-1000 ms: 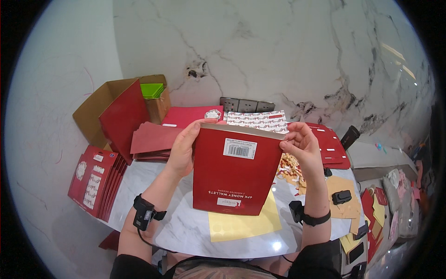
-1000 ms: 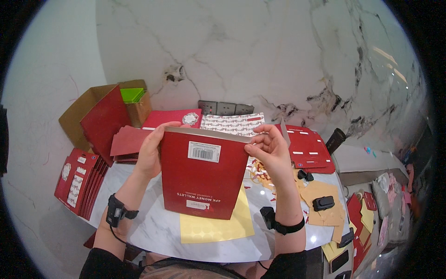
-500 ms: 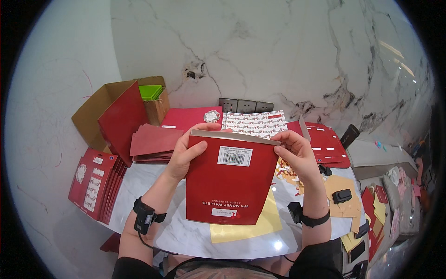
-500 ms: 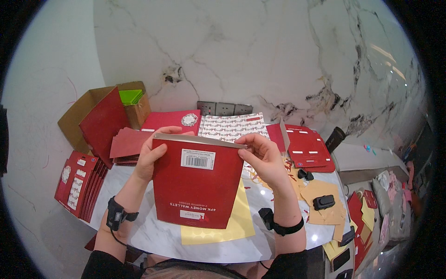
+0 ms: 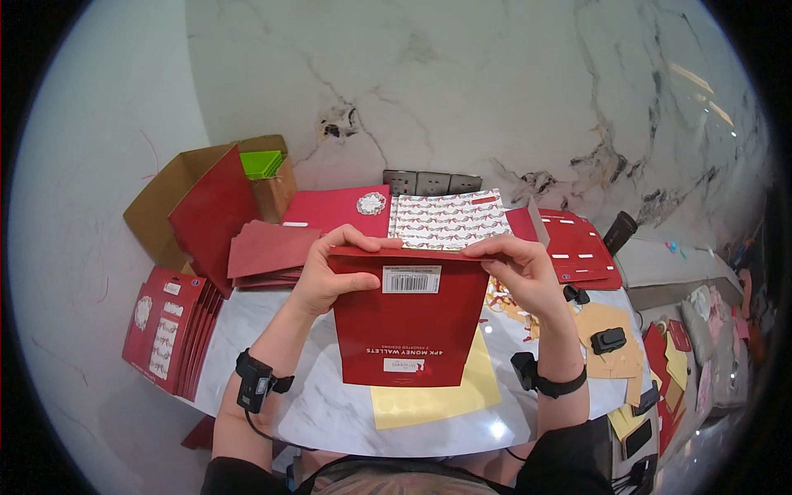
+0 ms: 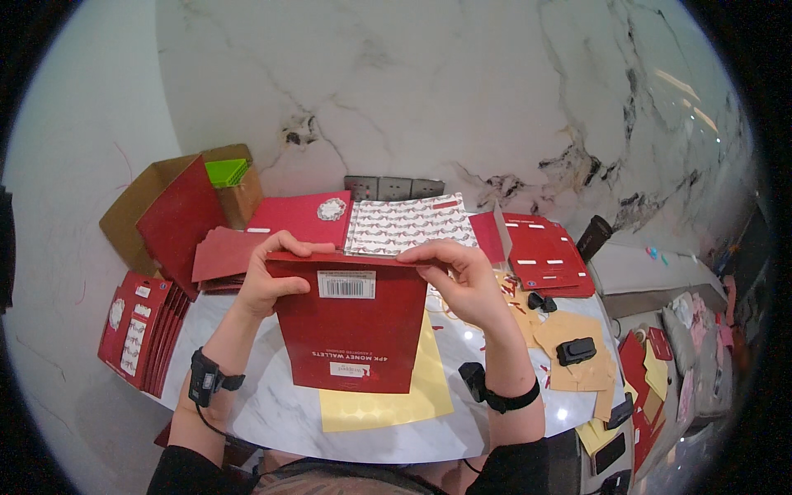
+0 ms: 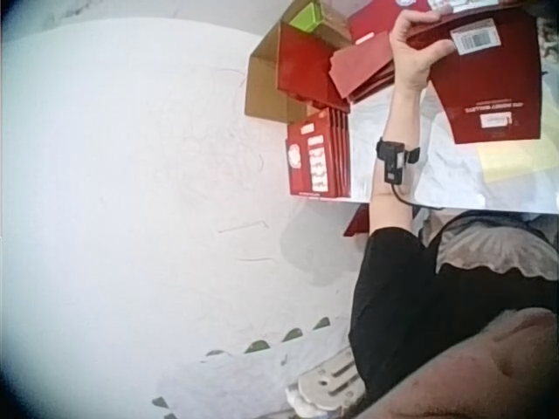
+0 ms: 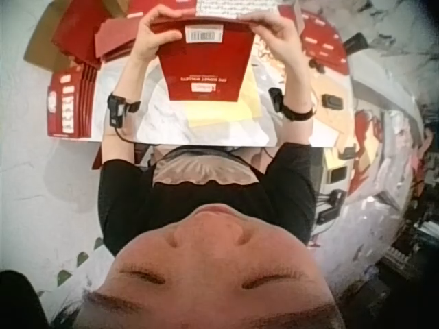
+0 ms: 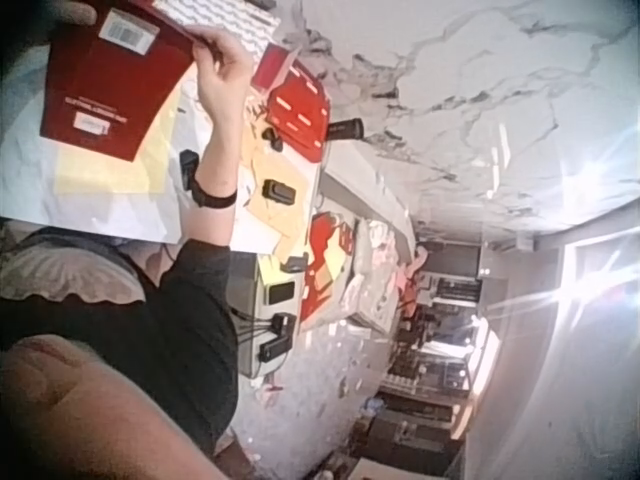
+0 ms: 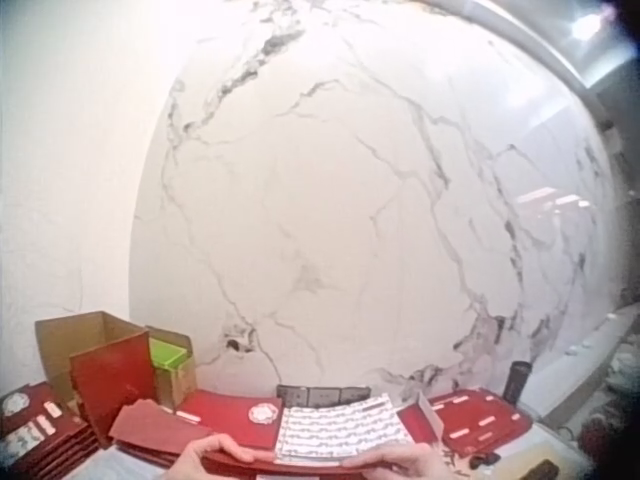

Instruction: Assembling paper money wallets by folding the outer folder and inserting the inner card.

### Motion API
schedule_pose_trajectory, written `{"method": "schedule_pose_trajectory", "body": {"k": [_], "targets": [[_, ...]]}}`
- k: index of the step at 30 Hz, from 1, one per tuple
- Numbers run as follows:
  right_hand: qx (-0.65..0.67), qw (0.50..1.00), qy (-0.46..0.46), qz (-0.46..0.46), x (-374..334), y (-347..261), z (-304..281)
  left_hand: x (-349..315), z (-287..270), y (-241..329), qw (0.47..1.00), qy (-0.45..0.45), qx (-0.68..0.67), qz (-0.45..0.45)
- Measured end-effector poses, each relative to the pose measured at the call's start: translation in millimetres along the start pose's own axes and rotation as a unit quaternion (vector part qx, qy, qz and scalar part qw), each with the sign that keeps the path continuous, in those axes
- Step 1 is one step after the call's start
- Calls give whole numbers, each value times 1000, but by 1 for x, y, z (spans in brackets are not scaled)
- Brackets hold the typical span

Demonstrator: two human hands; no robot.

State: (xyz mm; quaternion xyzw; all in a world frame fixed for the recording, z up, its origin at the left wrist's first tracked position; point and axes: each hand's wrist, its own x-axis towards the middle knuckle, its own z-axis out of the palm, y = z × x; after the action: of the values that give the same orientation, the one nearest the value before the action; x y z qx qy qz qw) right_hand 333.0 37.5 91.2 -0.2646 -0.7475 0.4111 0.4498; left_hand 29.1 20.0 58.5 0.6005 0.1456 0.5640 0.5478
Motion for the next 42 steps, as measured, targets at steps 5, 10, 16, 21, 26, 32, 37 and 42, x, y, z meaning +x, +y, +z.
{"method": "schedule_pose_trajectory", "body": {"k": [5,10,16,21,26,32,37,42], "targets": [[-42,999,-27,-4,1,-3,2,-2,-9,-7,997,61,47,-4],[-27,999,-29,-6,-1,-8,7,0,-9,-7,991,128,1,-35],[15,999,-42,30,0,-3,17,-1,-16,-8,991,102,-50,-73],[16,998,-44,44,-1,0,13,-2,-16,-17,993,76,-25,-85],[23,994,-55,88,1,4,11,-4,-25,-24,994,44,-55,-80],[111,977,-28,180,5,11,0,4,-24,-12,988,49,141,-47],[129,957,-5,258,6,20,-6,4,-16,-6,952,112,274,-80],[135,959,-8,248,6,32,-8,4,-27,-15,937,78,259,-222]]}}
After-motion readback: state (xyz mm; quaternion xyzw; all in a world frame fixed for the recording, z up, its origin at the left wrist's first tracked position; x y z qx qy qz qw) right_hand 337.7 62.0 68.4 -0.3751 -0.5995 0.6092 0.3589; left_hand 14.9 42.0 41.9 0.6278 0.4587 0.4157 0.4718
